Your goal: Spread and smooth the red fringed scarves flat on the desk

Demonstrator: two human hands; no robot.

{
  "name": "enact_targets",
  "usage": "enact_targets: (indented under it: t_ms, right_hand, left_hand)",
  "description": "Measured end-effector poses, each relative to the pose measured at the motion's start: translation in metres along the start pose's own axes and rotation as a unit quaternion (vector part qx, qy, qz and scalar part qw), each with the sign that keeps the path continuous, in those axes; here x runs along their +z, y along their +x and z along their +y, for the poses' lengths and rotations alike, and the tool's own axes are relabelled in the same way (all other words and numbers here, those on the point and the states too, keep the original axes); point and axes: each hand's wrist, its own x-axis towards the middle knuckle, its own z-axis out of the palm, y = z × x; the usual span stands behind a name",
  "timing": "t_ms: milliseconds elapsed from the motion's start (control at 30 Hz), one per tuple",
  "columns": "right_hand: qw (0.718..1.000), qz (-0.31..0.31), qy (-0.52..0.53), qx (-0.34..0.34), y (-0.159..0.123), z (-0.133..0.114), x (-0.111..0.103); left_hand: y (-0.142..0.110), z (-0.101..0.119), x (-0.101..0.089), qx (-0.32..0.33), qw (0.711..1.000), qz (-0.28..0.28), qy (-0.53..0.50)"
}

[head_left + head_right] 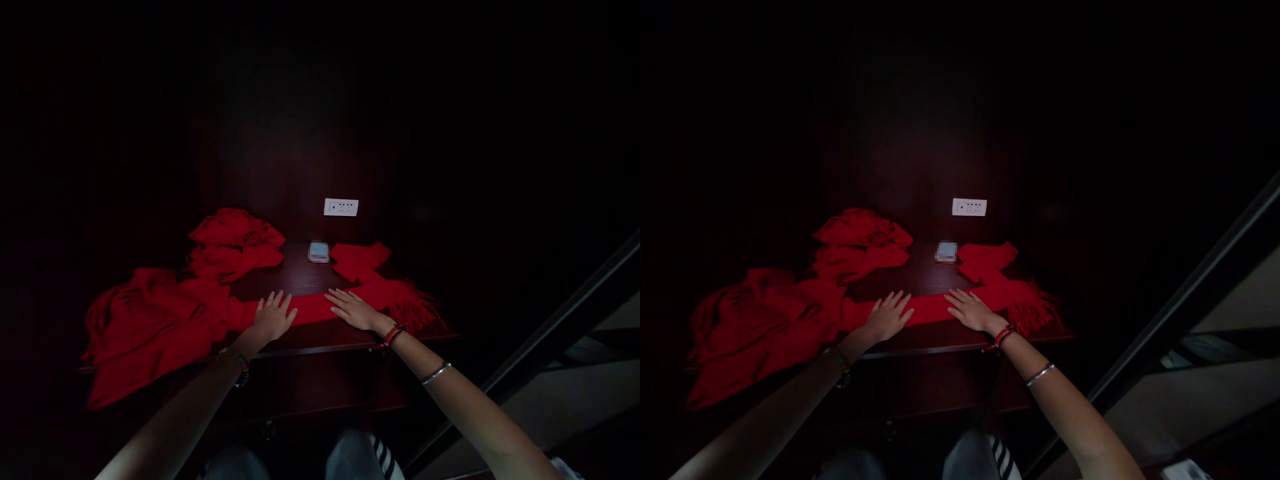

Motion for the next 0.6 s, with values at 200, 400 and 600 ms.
enact_targets:
  t_ms: [200, 400, 600]
  right_hand:
    - [1.0, -0.013, 0.011, 0.021, -0.001, 0.002, -0.001]
    - [0.999, 0.042, 0.005, 0.025, 0.011, -0.013, 0.003]
    - [0.997, 0.07, -0.016, 0.029, 0.012, -0.014, 0.012]
  left_hand:
    - [-0.008, -0.009, -0.001, 0.023, 1.0, -0.003, 0.001]
    - [-0.003, -0.016, -0.003, 0.005, 1.0, -0.014, -0.01]
    - [0.007, -0.021, -0.005, 0.019, 0.998, -0.05, -0.022]
